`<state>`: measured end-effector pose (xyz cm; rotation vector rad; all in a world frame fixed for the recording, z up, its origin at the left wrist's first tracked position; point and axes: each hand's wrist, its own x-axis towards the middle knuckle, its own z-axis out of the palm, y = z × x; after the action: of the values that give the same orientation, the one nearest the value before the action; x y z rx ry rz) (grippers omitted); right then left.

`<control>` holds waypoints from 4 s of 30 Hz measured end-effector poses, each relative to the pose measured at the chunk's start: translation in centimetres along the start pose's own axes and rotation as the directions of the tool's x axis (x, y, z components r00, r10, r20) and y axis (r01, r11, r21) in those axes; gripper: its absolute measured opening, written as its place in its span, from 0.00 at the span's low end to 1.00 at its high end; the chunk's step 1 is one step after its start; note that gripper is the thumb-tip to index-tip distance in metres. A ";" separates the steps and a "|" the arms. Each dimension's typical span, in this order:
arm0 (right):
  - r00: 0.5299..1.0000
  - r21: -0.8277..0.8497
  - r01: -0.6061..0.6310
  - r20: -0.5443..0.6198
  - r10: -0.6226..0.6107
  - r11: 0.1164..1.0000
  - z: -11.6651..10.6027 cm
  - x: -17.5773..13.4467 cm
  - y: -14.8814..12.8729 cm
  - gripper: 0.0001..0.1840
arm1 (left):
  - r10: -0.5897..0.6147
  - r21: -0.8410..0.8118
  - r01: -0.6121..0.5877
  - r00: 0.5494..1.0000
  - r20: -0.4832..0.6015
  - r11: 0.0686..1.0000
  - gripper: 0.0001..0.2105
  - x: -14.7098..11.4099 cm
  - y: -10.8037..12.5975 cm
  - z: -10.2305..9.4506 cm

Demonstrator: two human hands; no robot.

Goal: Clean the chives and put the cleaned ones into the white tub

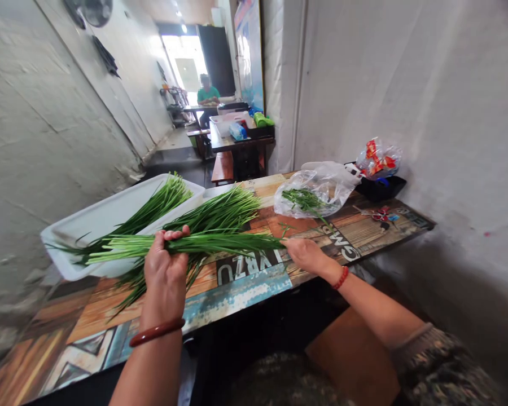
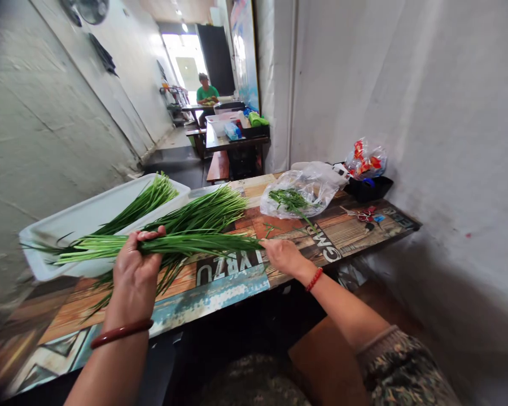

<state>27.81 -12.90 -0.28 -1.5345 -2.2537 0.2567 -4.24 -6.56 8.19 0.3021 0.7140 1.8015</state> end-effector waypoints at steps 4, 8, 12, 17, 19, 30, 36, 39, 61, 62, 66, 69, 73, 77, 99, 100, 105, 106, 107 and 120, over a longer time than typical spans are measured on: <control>0.957 0.215 -0.149 -0.215 0.195 0.965 0.6 1.0 1.1 0.17 | -0.014 -0.044 0.014 1.000 0.009 0.999 0.16 -0.2 -0.3 0.1; 0.855 0.331 -0.196 -0.403 0.326 0.923 -1.1 2.2 1.7 0.17 | -0.019 -0.072 0.020 1.000 0.013 0.997 0.16 -0.9 -0.4 0.0; 0.763 0.199 -0.110 -0.611 0.211 0.974 -4.6 3.7 1.0 0.20 | -0.061 -0.081 0.065 0.997 0.054 0.995 0.16 -1.8 -1.1 -0.4; 0.739 0.004 -0.159 -0.662 0.122 0.987 -7.5 6.3 3.2 0.23 | -0.089 -0.118 0.100 0.991 0.099 0.988 0.16 -2.6 -1.7 -1.2; 0.791 -0.074 -0.231 -0.595 0.143 0.970 -7.6 6.9 5.1 0.22 | -0.090 -0.130 0.107 0.988 0.128 0.986 0.15 -2.7 -1.6 -1.5; 0.998 0.387 -0.055 0.040 0.043 0.920 -4.5 3.4 1.1 0.24 | -0.081 -0.178 0.126 0.968 0.239 0.976 0.13 -2.6 -0.9 -2.9; 0.995 0.515 0.043 0.057 -0.084 0.856 -4.6 3.6 -2.3 0.24 | -0.072 -0.181 0.150 0.923 0.377 0.972 0.09 -3.9 -0.3 -2.3; 0.986 0.557 0.085 0.073 -0.150 0.826 -5.0 3.6 -4.6 0.23 | -0.057 -0.196 0.148 0.911 0.407 0.969 0.08 -4.5 0.0 -2.0; 0.951 -0.056 0.241 -0.188 -0.247 0.969 -3.5 1.8 -3.0 0.18 | -0.092 -0.177 0.177 0.910 0.405 0.968 0.10 -5.4 -0.4 -2.0; 0.948 -0.103 0.187 -0.242 -0.207 0.977 -3.8 2.1 -2.2 0.18 | -0.085 -0.192 0.175 0.912 0.402 0.966 0.11 -5.2 -0.5 -2.0; 0.925 -0.225 -0.060 -0.378 -0.030 0.973 -5.5 3.6 1.7 0.21 | -0.068 -0.248 0.167 0.929 0.363 0.954 0.13 -4.5 -0.5 -2.2; 0.945 -0.176 -0.111 -0.322 0.049 0.978 -6.2 3.9 3.5 0.20 | -0.063 -0.257 0.149 0.947 0.314 0.955 0.15 -3.9 -0.3 -2.5; 0.998 0.381 0.024 -0.058 -0.003 0.924 -4.7 3.1 1.6 0.26 | -0.063 -0.251 0.128 0.966 0.251 0.960 0.16 -3.3 -0.3 -2.5; 0.968 0.766 -0.081 0.212 -0.132 0.638 -2.1 1.8 -2.6 0.37 | -0.061 -0.256 0.114 0.976 0.209 0.960 0.15 -2.9 -0.4 -2.4; 0.998 0.145 0.009 -0.065 0.001 0.989 -1.2 0.4 0.8 0.16 | 0.044 -0.180 -0.007 0.979 0.199 0.984 0.14 -3.8 2.8 -0.7; 0.993 0.110 -0.016 -0.117 0.028 0.994 -0.8 0.8 1.2 0.16 | 0.061 -0.173 -0.022 0.973 0.224 0.985 0.13 -4.0 3.1 -0.5; 0.844 0.220 -0.190 -0.461 0.274 0.957 -0.7 3.8 3.7 0.20 | 0.145 0.048 -0.177 0.913 0.381 0.983 0.08 -5.1 4.8 1.0; 0.796 0.232 -0.203 -0.526 0.298 0.951 -1.1 4.5 4.3 0.21 | 0.137 0.136 -0.210 0.899 0.417 0.968 0.07 -5.3 5.1 1.4; 0.754 0.229 -0.212 -0.580 0.308 0.950 -1.6 5.3 4.8 0.21 | 0.127 0.222 -0.248 0.884 0.449 0.943 0.06 -5.4 5.4 1.9; 0.785 0.042 -0.043 -0.616 0.060 0.998 -0.2 11.7 4.3 0.19 | 0.099 0.613 -0.689 0.630 0.770 -0.386 0.07 2.1 10.0 9.5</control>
<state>27.82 -0.48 0.87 -1.4002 -1.6763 -0.1887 -7.59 -3.57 21.40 2.3994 1.8080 1.1503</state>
